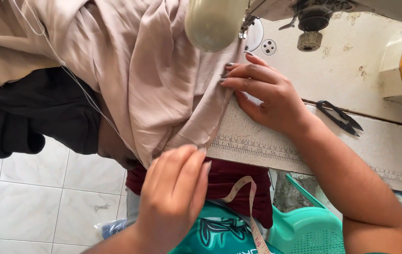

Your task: The person is using an industrial sewing machine to stitch fabric, guiding the material with their hands and using a thread cutter.

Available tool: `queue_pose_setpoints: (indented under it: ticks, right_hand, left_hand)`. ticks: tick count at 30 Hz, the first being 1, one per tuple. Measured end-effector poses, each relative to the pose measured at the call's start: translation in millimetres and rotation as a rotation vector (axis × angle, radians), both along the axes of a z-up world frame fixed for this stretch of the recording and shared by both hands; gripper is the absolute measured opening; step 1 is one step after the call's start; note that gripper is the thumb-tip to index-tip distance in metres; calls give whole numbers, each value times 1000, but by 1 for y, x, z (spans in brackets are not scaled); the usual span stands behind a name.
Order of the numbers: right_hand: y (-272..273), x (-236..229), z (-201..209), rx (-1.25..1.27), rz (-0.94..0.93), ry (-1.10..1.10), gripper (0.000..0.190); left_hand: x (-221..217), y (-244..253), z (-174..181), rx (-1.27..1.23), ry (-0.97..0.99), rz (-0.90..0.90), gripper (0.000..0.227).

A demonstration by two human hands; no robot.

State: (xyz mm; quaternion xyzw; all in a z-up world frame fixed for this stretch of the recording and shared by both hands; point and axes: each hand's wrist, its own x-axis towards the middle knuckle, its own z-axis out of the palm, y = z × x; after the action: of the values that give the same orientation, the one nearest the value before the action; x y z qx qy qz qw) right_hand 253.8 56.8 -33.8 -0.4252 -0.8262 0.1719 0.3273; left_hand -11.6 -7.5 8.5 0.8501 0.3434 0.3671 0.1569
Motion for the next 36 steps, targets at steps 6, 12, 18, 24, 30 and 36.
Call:
queue_pose_setpoints:
  ticks: [6,12,18,24,30,36]
  right_hand:
    - [0,3,-2,-38,27,19,23]
    - [4,6,2,-75,51,27,27]
    - [8,11,3,-105,77,-33,28]
    - [9,13,5,-115,65,-37,22]
    - [7,14,2,-101,58,-47,18]
    - [7,12,4,-82,65,-57,15]
  left_hand:
    - [24,13,-24,-118,2,146,14]
    - [28,19,-29,-59,77,204,9]
    - [25,14,-29,-121,-3,152,24]
    - [27,6,-34,-225,-105,175,19]
    - [30,6,-31,-241,-74,240,18]
    - [30,10,-29,-209,-65,220,6]
